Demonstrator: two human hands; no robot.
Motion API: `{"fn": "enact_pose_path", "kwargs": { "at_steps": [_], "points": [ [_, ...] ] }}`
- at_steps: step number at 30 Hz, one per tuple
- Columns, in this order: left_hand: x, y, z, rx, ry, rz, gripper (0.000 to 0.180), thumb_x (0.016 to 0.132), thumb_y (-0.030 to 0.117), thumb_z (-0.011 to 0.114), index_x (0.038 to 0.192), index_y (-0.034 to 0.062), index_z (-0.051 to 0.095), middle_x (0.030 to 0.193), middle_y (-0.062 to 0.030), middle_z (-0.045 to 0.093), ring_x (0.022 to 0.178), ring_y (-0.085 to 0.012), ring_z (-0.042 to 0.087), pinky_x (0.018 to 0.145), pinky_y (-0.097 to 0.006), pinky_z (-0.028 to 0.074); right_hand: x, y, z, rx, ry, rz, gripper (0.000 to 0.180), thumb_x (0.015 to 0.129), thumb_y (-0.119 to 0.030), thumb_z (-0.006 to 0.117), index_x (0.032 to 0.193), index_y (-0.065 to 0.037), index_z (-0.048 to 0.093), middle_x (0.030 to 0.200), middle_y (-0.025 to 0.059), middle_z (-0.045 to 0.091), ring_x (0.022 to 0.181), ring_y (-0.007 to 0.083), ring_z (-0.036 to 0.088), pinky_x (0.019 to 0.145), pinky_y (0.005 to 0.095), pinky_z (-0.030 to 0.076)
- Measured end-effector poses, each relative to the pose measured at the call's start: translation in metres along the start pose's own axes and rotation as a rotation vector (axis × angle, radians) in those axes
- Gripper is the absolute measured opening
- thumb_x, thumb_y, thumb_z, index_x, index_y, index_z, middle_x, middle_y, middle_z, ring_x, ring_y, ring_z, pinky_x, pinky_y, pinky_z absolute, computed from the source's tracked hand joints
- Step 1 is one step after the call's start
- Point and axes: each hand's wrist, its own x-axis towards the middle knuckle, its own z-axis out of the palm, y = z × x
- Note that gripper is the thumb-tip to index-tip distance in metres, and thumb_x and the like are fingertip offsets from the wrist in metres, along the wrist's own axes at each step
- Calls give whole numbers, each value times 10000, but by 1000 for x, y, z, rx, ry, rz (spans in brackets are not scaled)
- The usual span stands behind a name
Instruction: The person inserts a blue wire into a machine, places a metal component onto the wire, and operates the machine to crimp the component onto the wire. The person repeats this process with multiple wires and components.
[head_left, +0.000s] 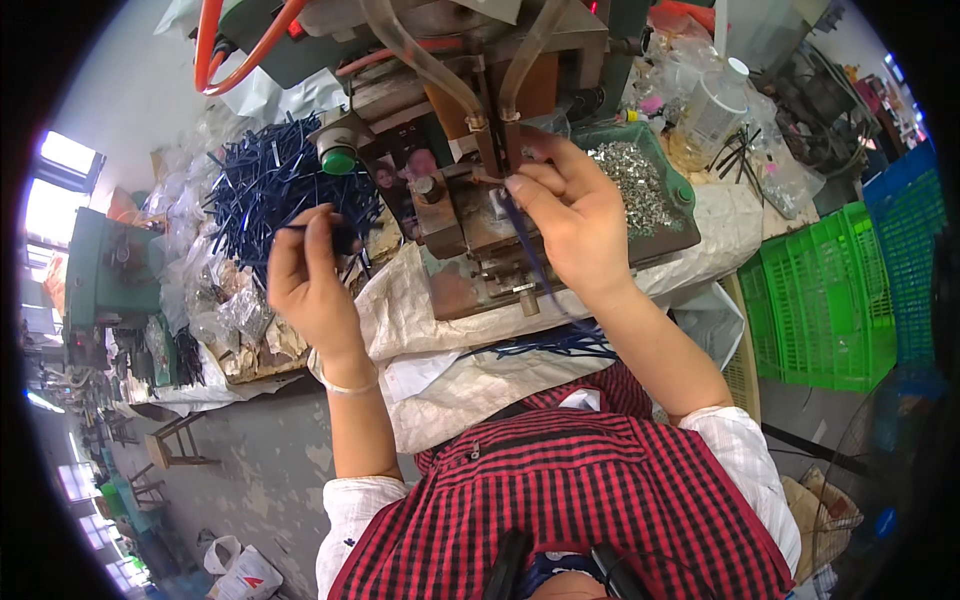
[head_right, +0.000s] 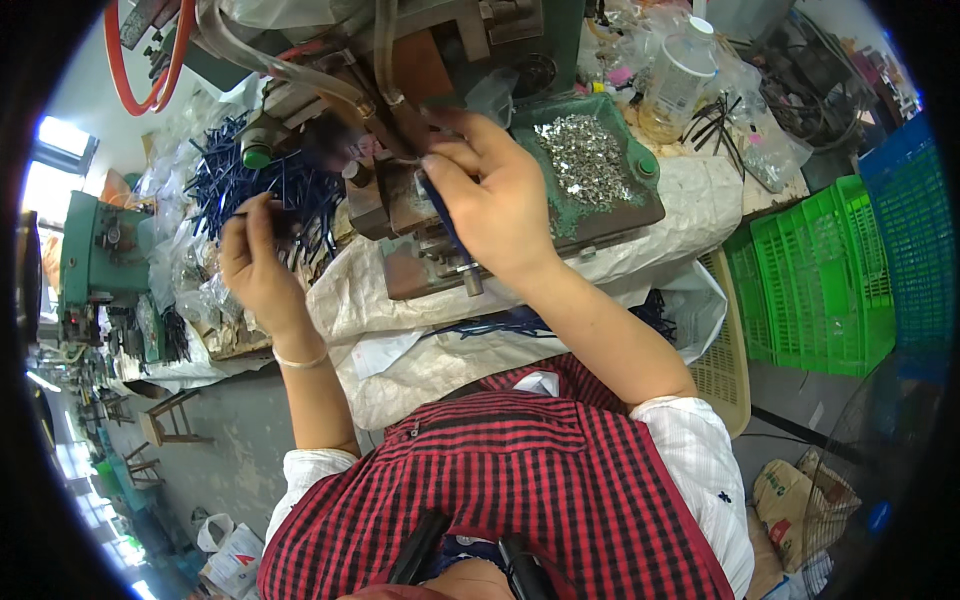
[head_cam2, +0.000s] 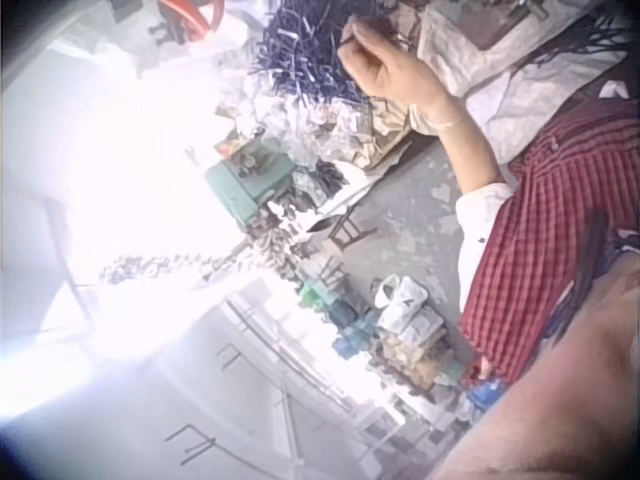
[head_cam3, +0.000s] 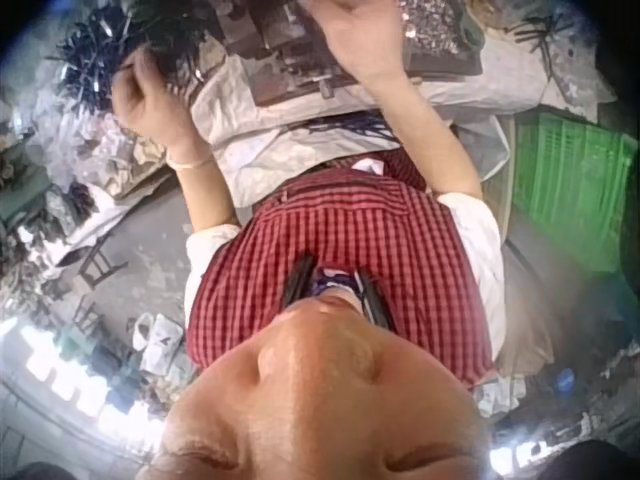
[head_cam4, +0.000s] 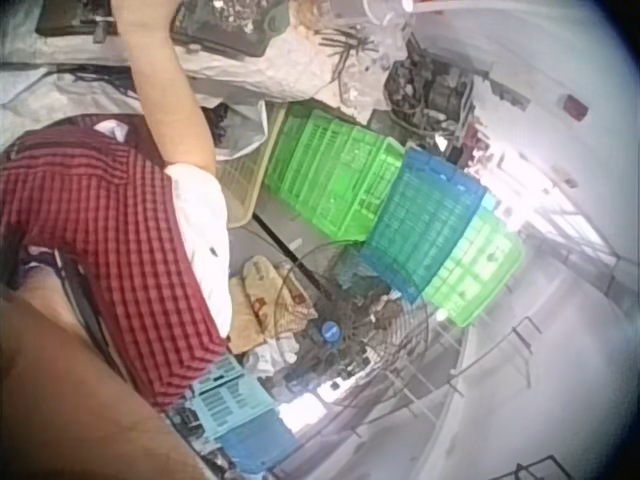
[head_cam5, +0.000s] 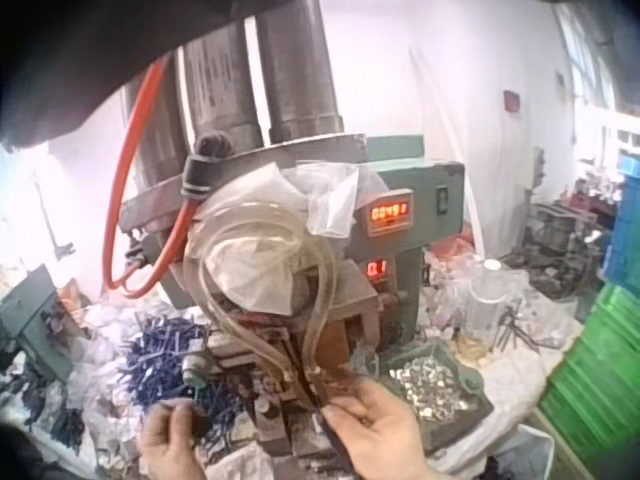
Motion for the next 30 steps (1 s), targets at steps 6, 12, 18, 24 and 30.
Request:
{"fn": "enact_pose_path", "kwargs": {
  "at_steps": [6, 12, 18, 24, 30],
  "points": [
    [-17, 41, 8, 55, -60, 493, 247, 893, -167, 631, 1111, -51, 619, 1036, -212, 714, 894, -265, 720, 735, -368, 628, -11, -28, 9, -176, -36, 52, 497, 941, 73, 539, 1433, 90, 472, 1214, 146, 687, 1161, 169, 628, 1017, 311, 472],
    [-37, 37, 60, 318, -610, 928, 242, 771, -5, 818, 987, 34, 715, 966, -132, 752, 610, -182, 654, 506, -291, 507, 14, 14, -92, -1307, 93, -325, 341, 838, -89, 684, 1174, -44, 722, 1255, 247, 666, 1246, 430, 590, 1080, 478, 462],
    [-41, 16, 68, 305, -557, 996, 249, 754, 20, 842, 964, 69, 718, 1016, -107, 759, 537, -134, 588, 468, -268, 447, -1, 48, -153, -1426, 228, -402, 167, 796, -125, 768, 946, -56, 747, 1144, 181, 701, 1139, 379, 638, 987, 466, 501],
    [-45, 29, 64, 359, -564, 908, 210, 756, 5, 821, 929, 71, 724, 1067, -119, 767, 589, -150, 622, 515, -270, 478, 54, 62, -108, -1504, 156, -502, 83, 782, -148, 755, 820, -88, 714, 907, 85, 672, 957, 312, 652, 769, 456, 536],
    [-59, 24, -33, 722, -313, 800, 182, 804, -35, 768, 964, 49, 757, 1033, -131, 788, 683, -183, 671, 616, -290, 531, 23, 50, -129, -1508, 122, -413, 96, 812, -141, 789, 879, -87, 745, 905, 95, 696, 893, 320, 662, 777, 437, 533]
  ]
}}
